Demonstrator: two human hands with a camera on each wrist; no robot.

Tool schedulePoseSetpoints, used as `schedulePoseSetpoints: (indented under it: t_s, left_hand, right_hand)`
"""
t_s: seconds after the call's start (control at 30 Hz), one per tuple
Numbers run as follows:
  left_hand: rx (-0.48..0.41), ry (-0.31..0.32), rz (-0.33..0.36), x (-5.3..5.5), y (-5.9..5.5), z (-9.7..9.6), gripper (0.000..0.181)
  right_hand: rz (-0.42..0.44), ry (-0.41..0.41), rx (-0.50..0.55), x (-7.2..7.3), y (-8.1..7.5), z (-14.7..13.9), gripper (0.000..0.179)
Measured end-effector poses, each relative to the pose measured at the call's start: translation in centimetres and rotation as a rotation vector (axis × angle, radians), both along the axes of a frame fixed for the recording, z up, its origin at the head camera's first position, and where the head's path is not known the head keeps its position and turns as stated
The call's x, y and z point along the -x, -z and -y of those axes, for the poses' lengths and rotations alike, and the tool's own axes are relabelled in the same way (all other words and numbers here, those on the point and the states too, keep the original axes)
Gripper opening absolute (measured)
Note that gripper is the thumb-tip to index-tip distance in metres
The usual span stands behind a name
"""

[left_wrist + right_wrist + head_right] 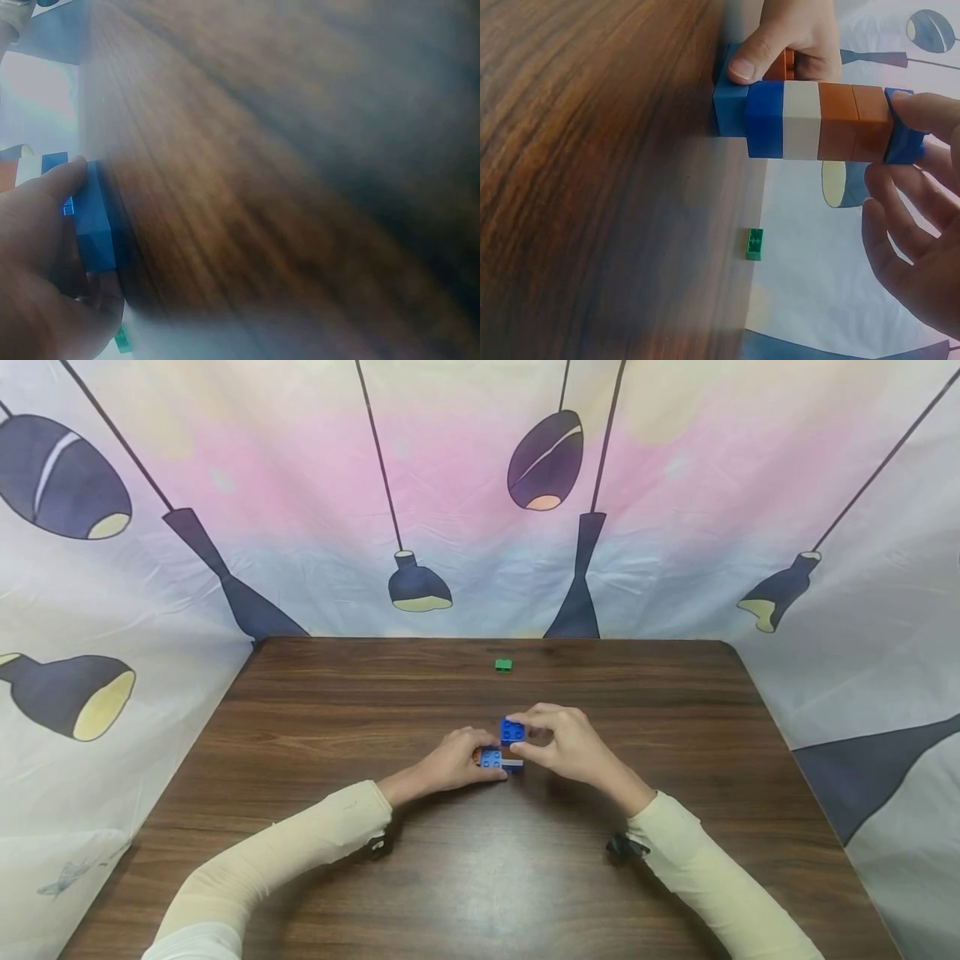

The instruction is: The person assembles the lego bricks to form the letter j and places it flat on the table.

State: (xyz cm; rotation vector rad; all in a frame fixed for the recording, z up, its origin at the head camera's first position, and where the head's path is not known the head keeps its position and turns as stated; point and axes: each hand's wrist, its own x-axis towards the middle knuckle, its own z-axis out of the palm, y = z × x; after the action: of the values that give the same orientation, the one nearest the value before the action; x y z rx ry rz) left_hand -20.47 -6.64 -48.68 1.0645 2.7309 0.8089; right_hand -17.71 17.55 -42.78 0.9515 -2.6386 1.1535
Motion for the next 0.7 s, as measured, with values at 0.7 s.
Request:
schedulePoseSetpoints:
  t_s: [0.7]
  left_hand:
    - [-0.01,0.008,-0.003,-0.03,-0.14,0.04,0.048]
  right_hand:
    - [0.017,-0.027,0.01,0.4,0.11,-0.07,0.039]
